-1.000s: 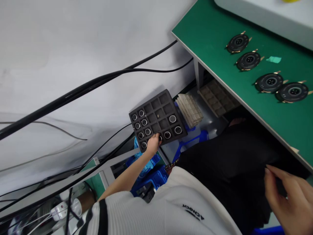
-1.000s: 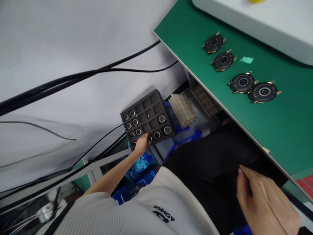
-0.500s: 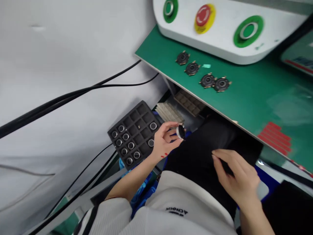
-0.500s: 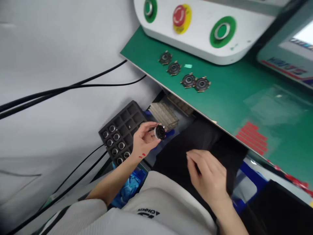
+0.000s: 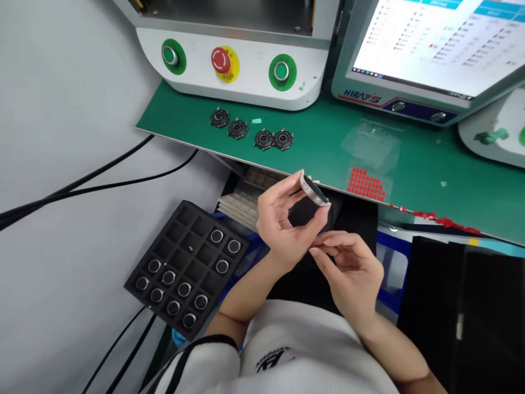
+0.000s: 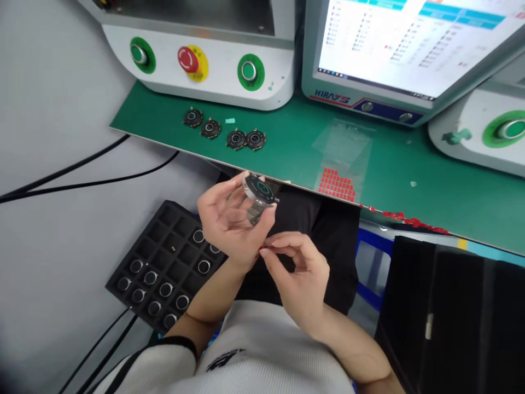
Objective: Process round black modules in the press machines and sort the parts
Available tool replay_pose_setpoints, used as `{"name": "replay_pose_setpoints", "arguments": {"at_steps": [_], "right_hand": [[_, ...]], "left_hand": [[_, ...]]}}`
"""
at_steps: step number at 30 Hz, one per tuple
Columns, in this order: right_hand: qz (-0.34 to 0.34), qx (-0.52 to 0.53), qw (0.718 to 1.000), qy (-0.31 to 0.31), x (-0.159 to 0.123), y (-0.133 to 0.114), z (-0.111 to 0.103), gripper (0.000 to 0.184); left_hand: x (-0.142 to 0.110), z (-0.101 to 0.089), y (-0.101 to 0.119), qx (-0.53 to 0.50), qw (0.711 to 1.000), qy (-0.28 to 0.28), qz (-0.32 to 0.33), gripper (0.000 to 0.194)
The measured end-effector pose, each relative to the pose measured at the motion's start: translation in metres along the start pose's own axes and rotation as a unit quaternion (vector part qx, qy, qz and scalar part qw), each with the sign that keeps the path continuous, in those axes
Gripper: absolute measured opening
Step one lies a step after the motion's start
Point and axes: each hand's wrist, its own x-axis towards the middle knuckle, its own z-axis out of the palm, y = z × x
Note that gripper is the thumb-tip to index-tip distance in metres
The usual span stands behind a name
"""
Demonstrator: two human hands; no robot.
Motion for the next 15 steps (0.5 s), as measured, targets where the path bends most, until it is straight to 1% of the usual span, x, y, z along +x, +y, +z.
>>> {"name": "replay_pose_setpoints", "arguments": {"at_steps": [4, 9, 11, 13, 15], "right_hand": [[0.041, 0.041, 0.998, 0.013, -0.003, -0.004, -0.002, 0.018], [0.097, 0.058, 0.994, 0.003, -0.005, -0.003, -0.005, 0.019], [0.099, 0.062, 0.993, -0.005, -0.006, -0.004, -0.007, 0.020], [0.085, 0.069, 0.994, -0.019, -0.008, -0.008, -0.010, 0.020], [0.053, 0.074, 0.995, -0.026, -0.009, -0.015, -0.016, 0.021]], "left_hand": [[-0.005, 0.001, 0.006, 0.029, 0.999, 0.013, 0.018, 0.048], [-0.010, 0.000, 0.010, 0.023, 0.998, 0.028, 0.048, 0.051], [-0.010, 0.000, 0.011, 0.014, 0.998, 0.029, 0.062, 0.053], [-0.008, -0.003, 0.013, 0.008, 0.997, 0.029, 0.069, 0.053], [-0.004, -0.009, 0.015, -0.014, 0.999, 0.012, 0.050, 0.053]]}}
